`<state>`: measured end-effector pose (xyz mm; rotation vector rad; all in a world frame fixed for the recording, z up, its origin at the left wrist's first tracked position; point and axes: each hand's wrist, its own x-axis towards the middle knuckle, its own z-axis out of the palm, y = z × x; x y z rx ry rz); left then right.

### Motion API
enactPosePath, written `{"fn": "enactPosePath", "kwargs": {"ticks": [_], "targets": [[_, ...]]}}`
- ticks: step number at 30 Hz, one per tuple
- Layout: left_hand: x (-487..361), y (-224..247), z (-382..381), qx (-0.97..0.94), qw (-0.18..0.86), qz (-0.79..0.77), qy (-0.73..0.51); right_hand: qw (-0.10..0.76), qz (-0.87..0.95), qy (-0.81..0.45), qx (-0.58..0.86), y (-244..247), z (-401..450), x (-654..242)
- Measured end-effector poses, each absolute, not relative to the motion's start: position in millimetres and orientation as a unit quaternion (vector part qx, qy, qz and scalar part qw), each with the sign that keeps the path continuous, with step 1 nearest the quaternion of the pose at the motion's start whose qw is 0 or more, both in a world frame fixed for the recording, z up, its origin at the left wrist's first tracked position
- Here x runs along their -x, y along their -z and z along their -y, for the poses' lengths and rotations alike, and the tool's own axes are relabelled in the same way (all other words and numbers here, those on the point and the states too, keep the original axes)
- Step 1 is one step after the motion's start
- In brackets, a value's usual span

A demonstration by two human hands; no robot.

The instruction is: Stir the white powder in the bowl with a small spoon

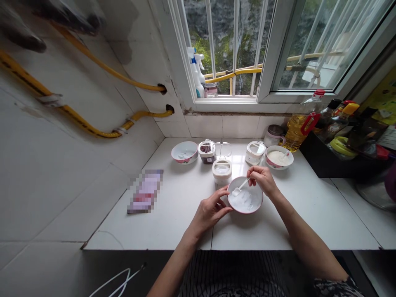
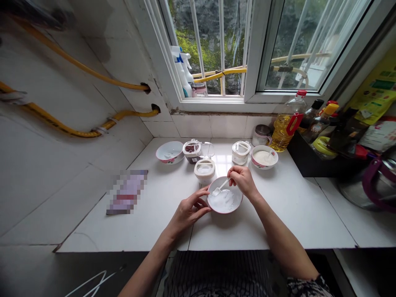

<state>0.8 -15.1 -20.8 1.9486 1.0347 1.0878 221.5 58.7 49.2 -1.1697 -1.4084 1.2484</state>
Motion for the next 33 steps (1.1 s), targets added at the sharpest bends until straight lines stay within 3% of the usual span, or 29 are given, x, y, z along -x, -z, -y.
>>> {"fn": "enactPosePath", "kwargs": {"ticks": [8,12,17,20,23,29,33], "targets": [[-2,21,14,-0.759,0.311,-0.380,-0.428,0.479,0.505,-0.555,0.455,-49,-65,-224],[-2,20,14,-0.755,0.316,-0.390,-0.423,0.530,0.510,-0.520,0.433,-48,-64,-216],[-2,20,14,-0.751,0.324,-0.386,-0.426,0.574,0.645,-0.294,0.411,-45,-57,-204],[-2,22,14,-0.751,0.326,-0.383,-0.428,0.517,0.770,-0.101,0.361,-42,-54,-201],[-2,23,13,-0.751,0.321,-0.382,-0.432,0.480,0.816,-0.024,0.321,-42,-53,-202],[-1,22,13,-0.753,0.319,-0.387,-0.427,0.540,0.718,-0.171,0.405,-50,-50,-217],[-1,22,14,-0.751,0.320,-0.396,-0.421,0.478,0.713,-0.271,0.435,-53,-52,-230]]}}
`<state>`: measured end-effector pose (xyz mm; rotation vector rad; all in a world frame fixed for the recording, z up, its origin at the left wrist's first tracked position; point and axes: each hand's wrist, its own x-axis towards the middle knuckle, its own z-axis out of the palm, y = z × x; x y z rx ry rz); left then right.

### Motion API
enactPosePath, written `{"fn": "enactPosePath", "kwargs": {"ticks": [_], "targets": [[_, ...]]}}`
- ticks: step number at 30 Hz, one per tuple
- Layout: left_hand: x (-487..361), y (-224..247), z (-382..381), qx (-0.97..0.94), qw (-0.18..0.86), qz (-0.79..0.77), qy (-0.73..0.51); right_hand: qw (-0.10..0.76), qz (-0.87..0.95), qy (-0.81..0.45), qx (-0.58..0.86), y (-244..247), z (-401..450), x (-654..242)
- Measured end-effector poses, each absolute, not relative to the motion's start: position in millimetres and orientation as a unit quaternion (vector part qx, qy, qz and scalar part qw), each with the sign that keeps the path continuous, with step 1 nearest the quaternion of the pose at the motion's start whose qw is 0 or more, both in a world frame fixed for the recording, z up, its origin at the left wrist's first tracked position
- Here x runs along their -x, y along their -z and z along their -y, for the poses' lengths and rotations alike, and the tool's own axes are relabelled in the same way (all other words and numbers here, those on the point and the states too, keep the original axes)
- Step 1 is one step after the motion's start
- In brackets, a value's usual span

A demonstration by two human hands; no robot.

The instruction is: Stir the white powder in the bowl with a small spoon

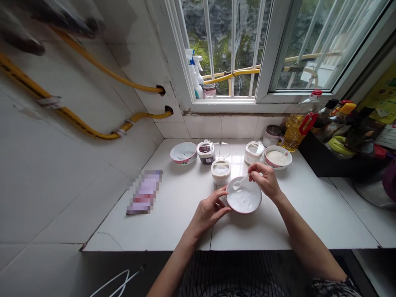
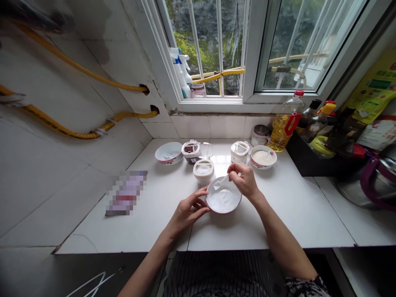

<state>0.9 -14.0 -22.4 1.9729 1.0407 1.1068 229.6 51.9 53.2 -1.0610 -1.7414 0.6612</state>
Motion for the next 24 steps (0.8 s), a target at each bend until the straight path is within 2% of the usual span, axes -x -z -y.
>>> {"fn": "enactPosePath", "kwargs": {"ticks": [8,16,24], "targets": [[-1,22,14,-0.746,0.330,-0.399,-0.418,0.366,0.789,-0.236,0.434,-49,-51,-221],[-1,21,15,-0.744,0.334,-0.398,-0.419,0.388,0.696,-0.408,0.445,-49,-53,-224],[-1,20,16,-0.744,0.333,-0.402,-0.417,0.345,0.759,-0.363,0.416,-52,-47,-218]]}}
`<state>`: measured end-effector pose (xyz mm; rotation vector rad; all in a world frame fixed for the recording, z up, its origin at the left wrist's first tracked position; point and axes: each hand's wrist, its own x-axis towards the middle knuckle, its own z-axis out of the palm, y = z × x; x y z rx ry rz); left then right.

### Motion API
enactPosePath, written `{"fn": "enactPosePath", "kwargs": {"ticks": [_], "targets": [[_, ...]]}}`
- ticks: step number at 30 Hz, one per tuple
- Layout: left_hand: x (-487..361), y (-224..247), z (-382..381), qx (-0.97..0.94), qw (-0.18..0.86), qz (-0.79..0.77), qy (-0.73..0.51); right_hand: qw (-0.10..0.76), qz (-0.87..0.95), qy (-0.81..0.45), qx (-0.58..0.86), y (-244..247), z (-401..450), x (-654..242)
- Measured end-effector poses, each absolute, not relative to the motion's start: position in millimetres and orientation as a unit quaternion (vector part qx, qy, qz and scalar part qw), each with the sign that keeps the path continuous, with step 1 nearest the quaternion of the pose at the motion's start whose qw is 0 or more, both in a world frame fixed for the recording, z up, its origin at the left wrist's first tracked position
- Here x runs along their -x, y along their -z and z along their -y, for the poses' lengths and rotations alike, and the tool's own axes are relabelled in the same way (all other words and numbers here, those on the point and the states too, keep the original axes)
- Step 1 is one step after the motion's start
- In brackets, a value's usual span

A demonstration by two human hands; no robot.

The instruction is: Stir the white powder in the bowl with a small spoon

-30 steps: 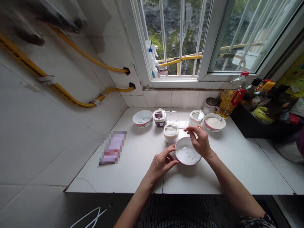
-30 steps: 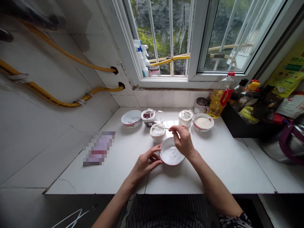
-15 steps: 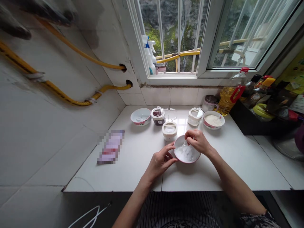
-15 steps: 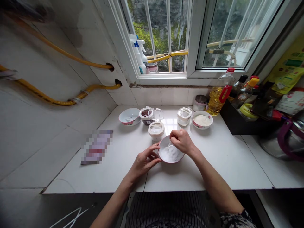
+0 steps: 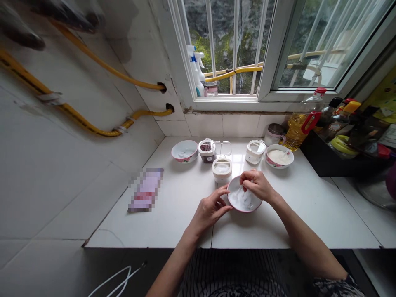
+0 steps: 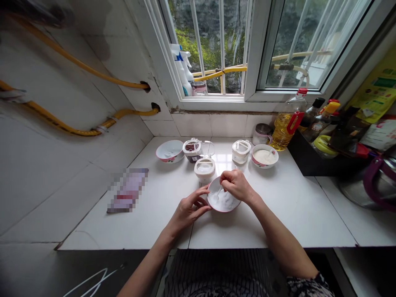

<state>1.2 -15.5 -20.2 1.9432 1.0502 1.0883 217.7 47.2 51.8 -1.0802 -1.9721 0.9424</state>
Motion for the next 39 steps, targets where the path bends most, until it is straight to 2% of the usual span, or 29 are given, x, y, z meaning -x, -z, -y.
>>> {"fn": "enactPosePath", "kwargs": {"ticks": [11,22,29,39], "targets": [[-1,20,16,-0.743,0.337,-0.403,-0.416,0.422,0.612,-0.487,0.459,-54,-58,-228],[-1,20,15,-0.740,0.343,-0.400,-0.418,0.397,0.635,-0.459,0.478,-49,-56,-224],[-1,21,15,-0.741,0.343,-0.401,-0.416,0.349,0.747,-0.384,0.416,-52,-48,-220],[-2,20,15,-0.749,0.322,-0.403,-0.416,0.418,0.582,-0.525,0.459,-57,-59,-227]]}}
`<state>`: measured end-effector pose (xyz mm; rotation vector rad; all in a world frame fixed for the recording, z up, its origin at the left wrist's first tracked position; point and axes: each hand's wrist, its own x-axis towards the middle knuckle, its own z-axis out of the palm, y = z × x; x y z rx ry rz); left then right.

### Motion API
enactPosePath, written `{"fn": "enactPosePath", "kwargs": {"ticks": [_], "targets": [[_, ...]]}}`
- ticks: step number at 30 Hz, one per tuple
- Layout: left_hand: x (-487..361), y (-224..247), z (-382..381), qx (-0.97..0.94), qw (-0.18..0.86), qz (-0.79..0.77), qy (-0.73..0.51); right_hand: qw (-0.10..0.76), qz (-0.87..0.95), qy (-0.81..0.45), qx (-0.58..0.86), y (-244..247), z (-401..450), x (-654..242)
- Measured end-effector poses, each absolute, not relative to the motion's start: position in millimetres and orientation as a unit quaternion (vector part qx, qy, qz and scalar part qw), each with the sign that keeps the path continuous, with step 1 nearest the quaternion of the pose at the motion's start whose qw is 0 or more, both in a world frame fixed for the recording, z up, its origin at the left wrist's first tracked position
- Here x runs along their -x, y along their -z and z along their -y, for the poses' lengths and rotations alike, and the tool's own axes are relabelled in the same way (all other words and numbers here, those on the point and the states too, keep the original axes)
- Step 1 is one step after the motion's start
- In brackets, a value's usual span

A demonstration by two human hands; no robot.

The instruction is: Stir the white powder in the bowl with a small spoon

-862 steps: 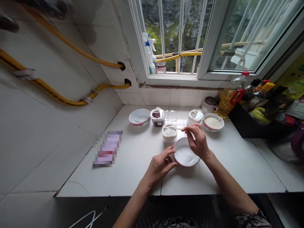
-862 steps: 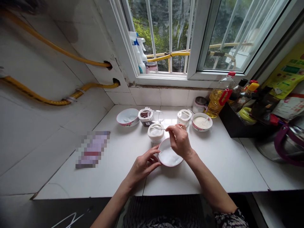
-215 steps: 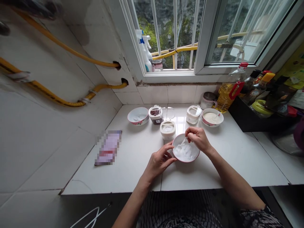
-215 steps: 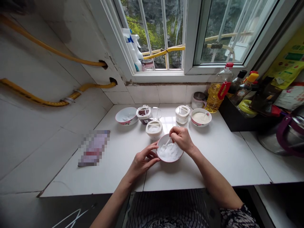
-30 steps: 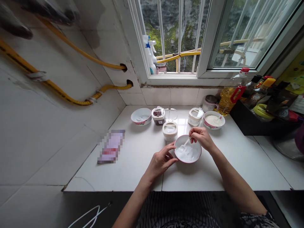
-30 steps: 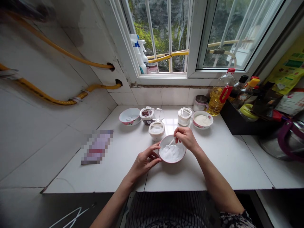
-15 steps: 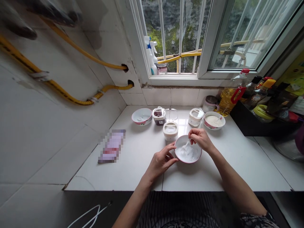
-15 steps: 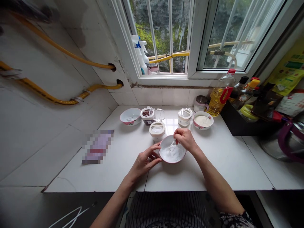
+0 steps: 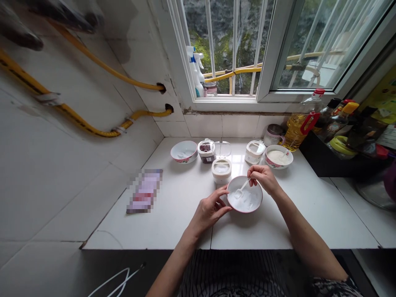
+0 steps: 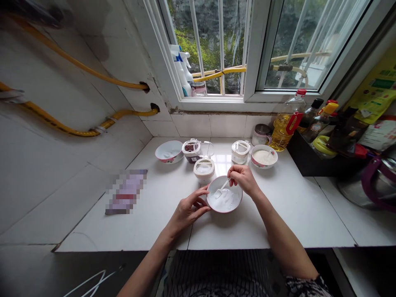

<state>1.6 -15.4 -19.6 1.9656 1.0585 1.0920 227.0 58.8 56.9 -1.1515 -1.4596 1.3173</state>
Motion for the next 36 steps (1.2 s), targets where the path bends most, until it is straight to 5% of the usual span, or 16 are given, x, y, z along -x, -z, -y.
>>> {"fn": "enactPosePath", "kwargs": {"ticks": [13,19,25,31,36], "targets": [[-2,19,15,-0.745,0.337,-0.395,-0.419,0.494,0.505,-0.543,0.454,-48,-71,-224],[-3,20,14,-0.743,0.336,-0.396,-0.422,0.572,0.628,-0.314,0.424,-46,-63,-205],[-3,19,14,-0.745,0.334,-0.387,-0.429,0.484,0.806,-0.065,0.334,-47,-56,-201],[-2,19,14,-0.747,0.333,-0.389,-0.424,0.544,0.707,-0.184,0.413,-55,-51,-222],[-1,21,14,-0.745,0.334,-0.396,-0.420,0.423,0.774,-0.230,0.412,-56,-53,-234]]}}
